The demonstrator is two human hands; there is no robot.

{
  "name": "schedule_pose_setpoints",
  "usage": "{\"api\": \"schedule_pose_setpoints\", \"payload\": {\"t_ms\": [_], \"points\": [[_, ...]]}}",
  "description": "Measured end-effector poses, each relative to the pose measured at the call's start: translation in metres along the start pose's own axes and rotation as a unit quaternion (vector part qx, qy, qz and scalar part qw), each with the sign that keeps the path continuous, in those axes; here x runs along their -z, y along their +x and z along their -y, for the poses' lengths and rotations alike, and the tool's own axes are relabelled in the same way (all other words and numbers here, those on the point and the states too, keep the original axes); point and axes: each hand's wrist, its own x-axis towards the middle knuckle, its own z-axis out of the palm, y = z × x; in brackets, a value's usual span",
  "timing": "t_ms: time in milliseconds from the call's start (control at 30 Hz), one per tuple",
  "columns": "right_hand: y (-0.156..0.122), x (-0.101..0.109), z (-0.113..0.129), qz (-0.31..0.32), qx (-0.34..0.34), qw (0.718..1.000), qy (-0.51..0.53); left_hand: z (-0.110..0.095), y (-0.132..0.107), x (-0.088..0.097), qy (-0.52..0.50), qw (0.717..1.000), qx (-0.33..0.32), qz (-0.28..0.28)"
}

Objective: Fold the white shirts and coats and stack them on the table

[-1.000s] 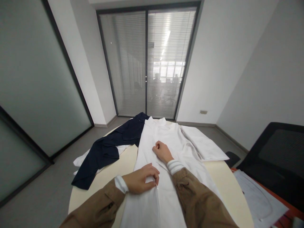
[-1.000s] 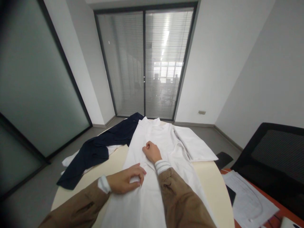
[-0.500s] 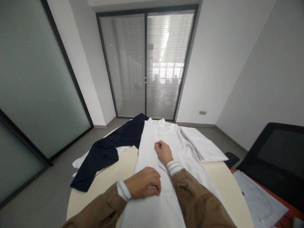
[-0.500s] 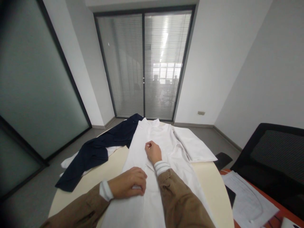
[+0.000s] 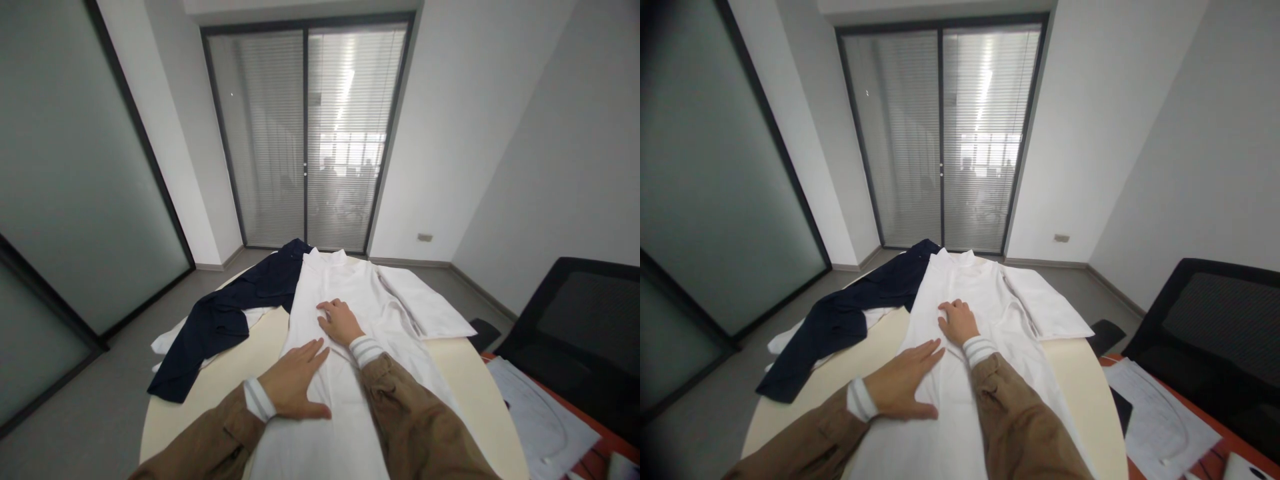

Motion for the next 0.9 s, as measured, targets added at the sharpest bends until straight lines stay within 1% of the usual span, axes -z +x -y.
{"api": "schedule_pose_setpoints", "payload": {"t_ms": [133, 233, 333, 400, 433, 467, 533, 600, 633, 700, 767, 833, 900], "points": [[-0.002, 0.007, -0.001, 0.077, 0.033, 0.996, 0.021, -0.007, -0.004, 0.001, 0.041, 0.998, -0.009, -0.036], [-0.008, 0.013, 0.001, 0.112, 0.077, 0.99, 0.036, -0.01, -0.003, 0.007, 0.051, 0.996, -0.023, -0.064], [-0.013, 0.022, 0.001, 0.16, 0.12, 0.978, 0.067, -0.007, 0.001, 0.012, 0.044, 0.995, -0.038, -0.08], [-0.014, 0.031, -0.003, 0.175, 0.116, 0.973, 0.094, -0.002, 0.004, 0.012, 0.035, 0.994, -0.044, -0.093], [-0.013, 0.037, -0.007, 0.163, 0.097, 0.978, 0.092, 0.002, 0.006, 0.011, 0.026, 0.993, -0.046, -0.101], [-0.012, 0.043, -0.013, 0.136, 0.067, 0.986, 0.072, 0.005, 0.007, 0.009, 0.016, 0.992, -0.048, -0.112], [-0.01, 0.057, -0.028, 0.056, -0.015, 0.998, -0.016, 0.011, 0.01, 0.003, 0.002, 0.989, -0.057, -0.137], [-0.009, 0.071, -0.044, -0.011, -0.098, 0.987, -0.123, 0.017, 0.011, -0.003, 0.007, 0.987, -0.059, -0.15], [-0.009, 0.077, -0.052, -0.026, -0.131, 0.977, -0.169, 0.019, 0.012, -0.006, 0.016, 0.988, -0.053, -0.147], [-0.011, 0.085, -0.063, -0.036, -0.183, 0.954, -0.236, 0.022, 0.012, -0.011, 0.031, 0.991, -0.032, -0.123], [-0.012, 0.087, -0.068, -0.034, -0.215, 0.937, -0.274, 0.024, 0.013, -0.014, 0.039, 0.995, -0.011, -0.093], [-0.013, 0.086, -0.068, -0.035, -0.233, 0.929, -0.285, 0.025, 0.013, -0.015, 0.046, 0.996, -0.002, -0.075], [-0.012, 0.085, -0.065, -0.034, -0.247, 0.928, -0.278, 0.024, 0.012, -0.014, 0.055, 0.996, -0.001, -0.069]]}}
